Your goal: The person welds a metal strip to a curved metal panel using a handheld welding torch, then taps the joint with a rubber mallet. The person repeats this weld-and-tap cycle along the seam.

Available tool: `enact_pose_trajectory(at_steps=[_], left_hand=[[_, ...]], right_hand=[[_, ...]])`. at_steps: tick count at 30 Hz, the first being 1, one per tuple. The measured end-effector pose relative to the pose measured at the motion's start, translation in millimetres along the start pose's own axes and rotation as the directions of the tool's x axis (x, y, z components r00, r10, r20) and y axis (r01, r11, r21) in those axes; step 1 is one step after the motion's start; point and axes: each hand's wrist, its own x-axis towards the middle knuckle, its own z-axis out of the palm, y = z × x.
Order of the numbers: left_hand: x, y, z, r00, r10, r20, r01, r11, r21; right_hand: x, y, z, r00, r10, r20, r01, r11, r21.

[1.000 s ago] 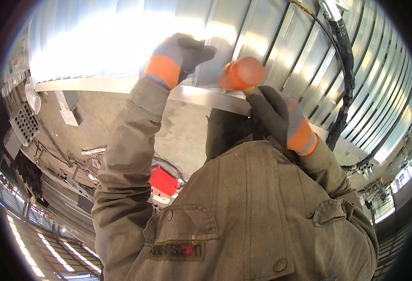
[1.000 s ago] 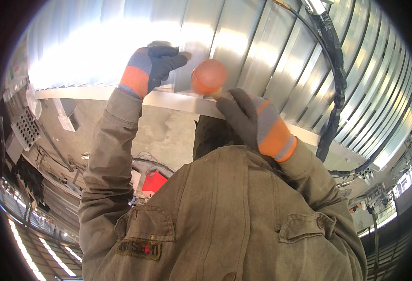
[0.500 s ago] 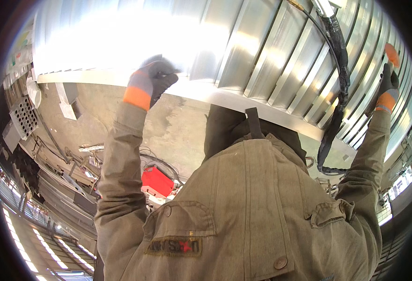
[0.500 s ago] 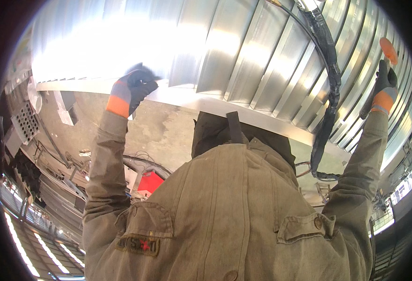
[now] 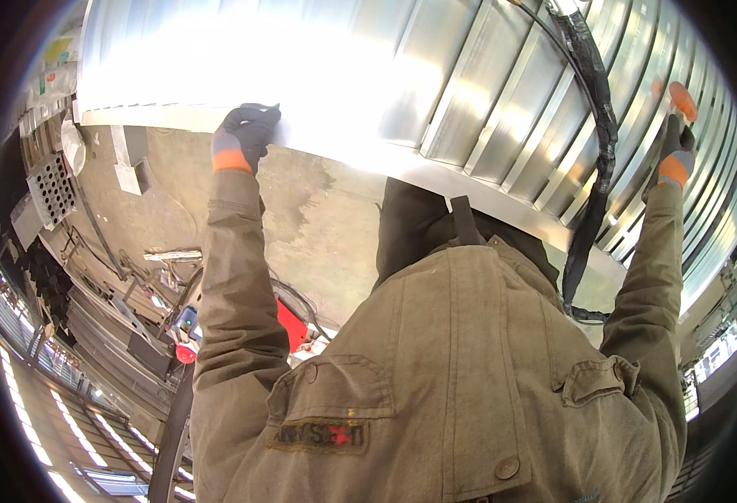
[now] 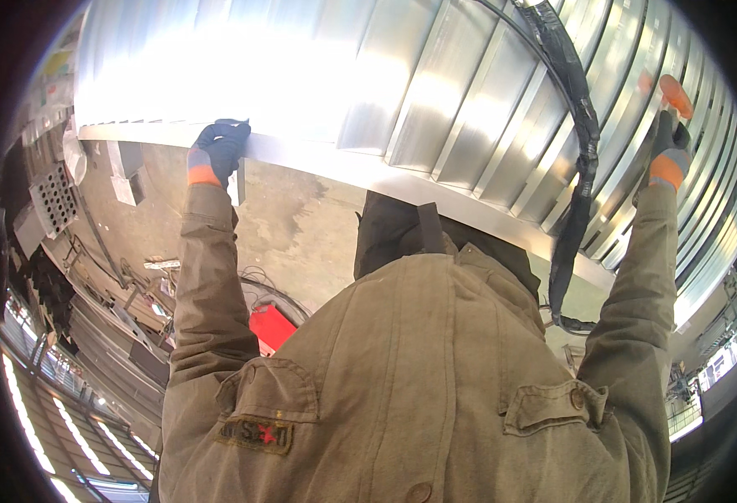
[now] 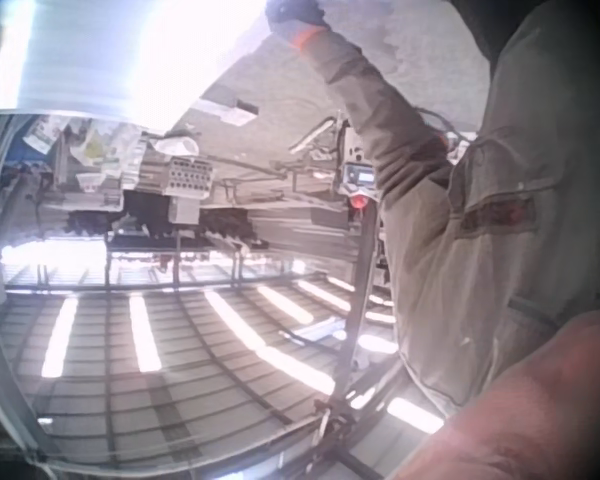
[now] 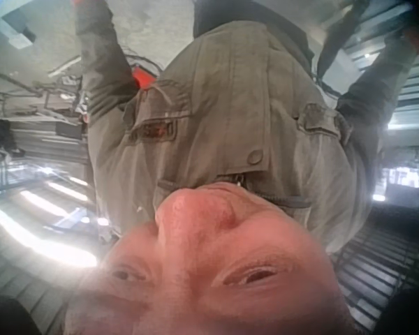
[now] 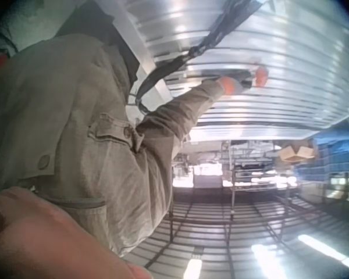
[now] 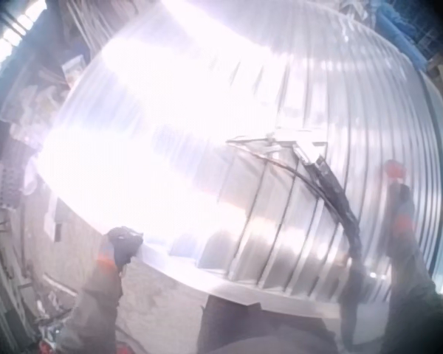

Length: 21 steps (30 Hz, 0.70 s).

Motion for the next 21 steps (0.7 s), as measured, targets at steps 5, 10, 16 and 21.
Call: enact_pose_trajectory(at_steps=[5, 10, 16, 21], left_hand=[[8, -2, -5, 0.999, 0.043, 0.033, -0.045, 0.998, 0.054], [-9, 20, 0, 0.986, 0.111, 0.127, -0.125, 0.986, 0.108], [-27, 66, 54, 0.957, -0.111, 0.266, 0.017, 0.942, 0.334], [-9, 80, 72, 0.937, -0.084, 0.338, -0.105, 0.858, 0.503]], right_hand=[[5, 2, -4, 0.999, 0.034, 0.04, -0.031, 0.996, -0.078], [-3, -25, -14, 0.989, 0.088, 0.115, -0.079, 0.993, -0.084], [-47, -134, -6, 0.797, -0.598, 0.082, 0.604, 0.788, -0.118], [-77, -224, 37, 0.708, -0.585, 0.396, 0.598, 0.794, 0.103]])
